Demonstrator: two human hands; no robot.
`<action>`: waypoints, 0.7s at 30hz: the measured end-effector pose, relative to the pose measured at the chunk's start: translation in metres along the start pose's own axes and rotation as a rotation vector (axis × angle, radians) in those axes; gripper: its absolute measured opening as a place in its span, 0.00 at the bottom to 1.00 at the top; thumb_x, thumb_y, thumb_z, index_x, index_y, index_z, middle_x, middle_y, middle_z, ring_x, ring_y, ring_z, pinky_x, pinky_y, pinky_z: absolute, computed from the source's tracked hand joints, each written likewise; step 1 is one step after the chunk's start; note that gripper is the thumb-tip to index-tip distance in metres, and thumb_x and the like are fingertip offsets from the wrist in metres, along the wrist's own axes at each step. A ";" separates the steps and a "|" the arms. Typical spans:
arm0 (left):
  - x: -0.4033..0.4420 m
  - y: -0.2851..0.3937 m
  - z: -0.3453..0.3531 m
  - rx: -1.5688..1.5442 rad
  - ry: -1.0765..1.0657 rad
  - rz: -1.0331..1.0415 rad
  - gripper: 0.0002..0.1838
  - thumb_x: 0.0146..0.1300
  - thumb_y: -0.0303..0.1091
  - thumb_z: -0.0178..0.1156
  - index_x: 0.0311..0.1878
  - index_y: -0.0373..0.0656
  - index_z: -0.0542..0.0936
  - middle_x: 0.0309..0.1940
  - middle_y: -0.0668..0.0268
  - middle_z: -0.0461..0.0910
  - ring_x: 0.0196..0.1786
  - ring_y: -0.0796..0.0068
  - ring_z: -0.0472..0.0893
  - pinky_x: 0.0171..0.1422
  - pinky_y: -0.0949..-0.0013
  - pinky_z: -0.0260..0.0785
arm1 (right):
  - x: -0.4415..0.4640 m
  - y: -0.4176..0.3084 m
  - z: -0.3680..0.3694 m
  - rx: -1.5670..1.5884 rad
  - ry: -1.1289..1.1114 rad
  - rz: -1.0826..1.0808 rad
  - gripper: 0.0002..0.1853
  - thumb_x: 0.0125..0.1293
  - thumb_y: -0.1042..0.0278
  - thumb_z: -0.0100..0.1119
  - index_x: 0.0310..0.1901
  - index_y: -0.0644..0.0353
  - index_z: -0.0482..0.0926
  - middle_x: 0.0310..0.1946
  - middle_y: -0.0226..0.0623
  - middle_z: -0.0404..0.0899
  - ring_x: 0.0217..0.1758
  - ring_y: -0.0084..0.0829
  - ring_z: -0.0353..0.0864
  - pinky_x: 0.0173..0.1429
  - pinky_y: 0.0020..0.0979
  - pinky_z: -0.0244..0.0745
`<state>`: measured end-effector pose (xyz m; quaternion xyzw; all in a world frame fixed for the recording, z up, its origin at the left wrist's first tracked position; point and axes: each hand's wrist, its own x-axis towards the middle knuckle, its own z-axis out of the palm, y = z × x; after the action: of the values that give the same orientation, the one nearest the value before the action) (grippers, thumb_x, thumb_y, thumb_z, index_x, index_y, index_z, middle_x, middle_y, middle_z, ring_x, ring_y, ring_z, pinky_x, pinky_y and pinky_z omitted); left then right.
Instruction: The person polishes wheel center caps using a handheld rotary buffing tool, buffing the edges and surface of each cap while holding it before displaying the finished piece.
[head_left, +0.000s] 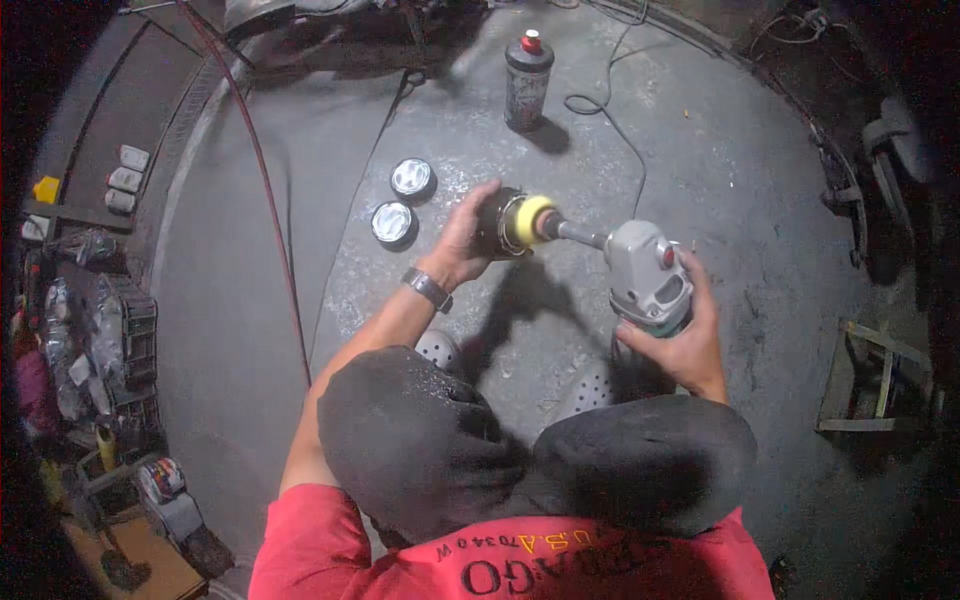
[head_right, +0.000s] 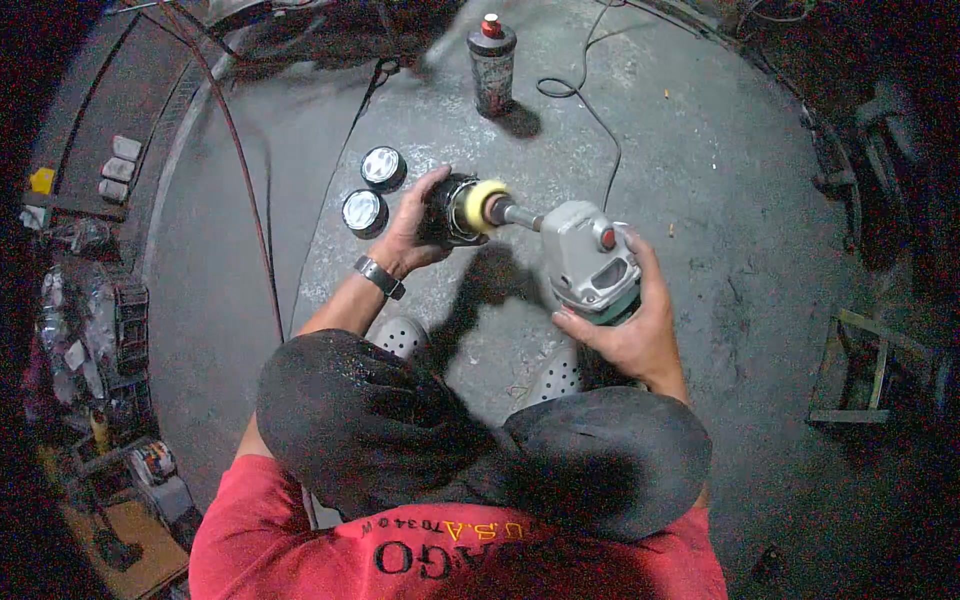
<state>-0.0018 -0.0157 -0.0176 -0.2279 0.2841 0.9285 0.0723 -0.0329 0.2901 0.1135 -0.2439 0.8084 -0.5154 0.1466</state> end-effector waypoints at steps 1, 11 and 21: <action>0.000 0.000 -0.003 0.007 -0.001 -0.007 0.22 0.71 0.59 0.58 0.55 0.51 0.79 0.50 0.66 0.83 0.51 0.63 0.84 0.55 0.41 0.78 | 0.000 -0.003 0.001 -0.009 0.016 0.028 0.55 0.41 0.64 0.88 0.71 0.63 0.64 0.64 0.48 0.75 0.67 0.39 0.76 0.72 0.39 0.70; 0.004 -0.004 -0.011 0.046 -0.039 0.017 0.22 0.73 0.55 0.58 0.58 0.50 0.79 0.51 0.67 0.84 0.49 0.65 0.85 0.51 0.49 0.81 | -0.002 -0.001 0.004 0.082 0.038 0.085 0.56 0.41 0.65 0.88 0.72 0.62 0.63 0.64 0.47 0.74 0.68 0.38 0.75 0.73 0.39 0.69; 0.000 -0.003 -0.007 0.103 -0.010 0.058 0.24 0.74 0.58 0.57 0.60 0.50 0.79 0.51 0.67 0.84 0.50 0.68 0.85 0.51 0.55 0.81 | -0.003 -0.001 0.004 0.094 0.017 0.083 0.56 0.41 0.64 0.88 0.72 0.63 0.63 0.64 0.48 0.75 0.68 0.39 0.76 0.73 0.40 0.69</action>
<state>0.0022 -0.0170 -0.0244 -0.2109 0.3376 0.9155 0.0582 -0.0276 0.2883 0.1125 -0.1988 0.7940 -0.5481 0.1722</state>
